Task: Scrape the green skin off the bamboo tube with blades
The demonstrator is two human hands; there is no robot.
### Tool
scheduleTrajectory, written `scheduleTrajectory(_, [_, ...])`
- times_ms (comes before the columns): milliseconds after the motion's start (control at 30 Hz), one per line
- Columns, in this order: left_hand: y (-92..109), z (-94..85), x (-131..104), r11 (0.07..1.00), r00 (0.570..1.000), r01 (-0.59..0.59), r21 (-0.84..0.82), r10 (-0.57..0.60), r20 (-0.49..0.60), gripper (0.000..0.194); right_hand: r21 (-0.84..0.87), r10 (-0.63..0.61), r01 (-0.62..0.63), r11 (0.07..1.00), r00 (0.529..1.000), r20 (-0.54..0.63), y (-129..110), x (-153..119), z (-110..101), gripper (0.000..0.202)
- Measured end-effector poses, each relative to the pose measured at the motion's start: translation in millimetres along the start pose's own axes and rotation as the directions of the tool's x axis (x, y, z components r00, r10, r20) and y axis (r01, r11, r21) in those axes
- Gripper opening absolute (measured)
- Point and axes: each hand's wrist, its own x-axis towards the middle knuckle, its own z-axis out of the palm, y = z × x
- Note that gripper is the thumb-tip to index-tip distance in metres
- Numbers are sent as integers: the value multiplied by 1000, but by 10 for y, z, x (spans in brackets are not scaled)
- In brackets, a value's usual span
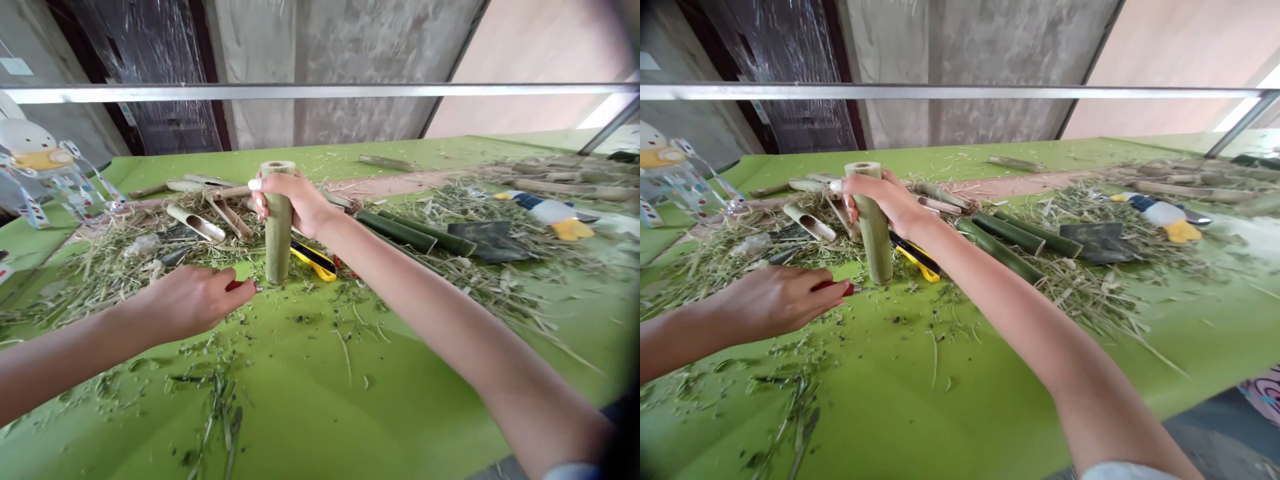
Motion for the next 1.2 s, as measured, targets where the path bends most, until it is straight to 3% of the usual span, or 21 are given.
scheduleTrajectory(200, [140, -99, 138, 989, 998, -24, 148, 14, 65, 32, 52, 50, -54, 997, 996, 75, 4, -5, -111, 13])
scheduleTrajectory(367, [257, -70, 76, 982, 996, 52, 184, -64, 63, 39, 20, -6, 7, 1000, 999, -33, 114, 44, 29, 26])
scheduleTrajectory(533, [327, -35, 63, 974, 996, 37, 224, -55, 76, 41, -28, -26, 23, 999, 996, -90, 132, 35, 120, 29])
scheduleTrajectory(733, [332, -239, 262, 988, 971, 9, 151, -45, 236, 43, -23, -56, 53, 998, 985, -163, 82, 6, 171, 28])
scheduleTrajectory(933, [254, -449, 433, 997, 955, 55, 54, -68, 287, 24, -40, -75, 69, 997, 984, -161, 109, 23, 128, 27])
scheduleTrajectory(1200, [132, -456, 571, 972, 921, 172, -158, -102, 376, 19, -22, -85, 83, 996, 990, -109, 131, 19, 95, 18])
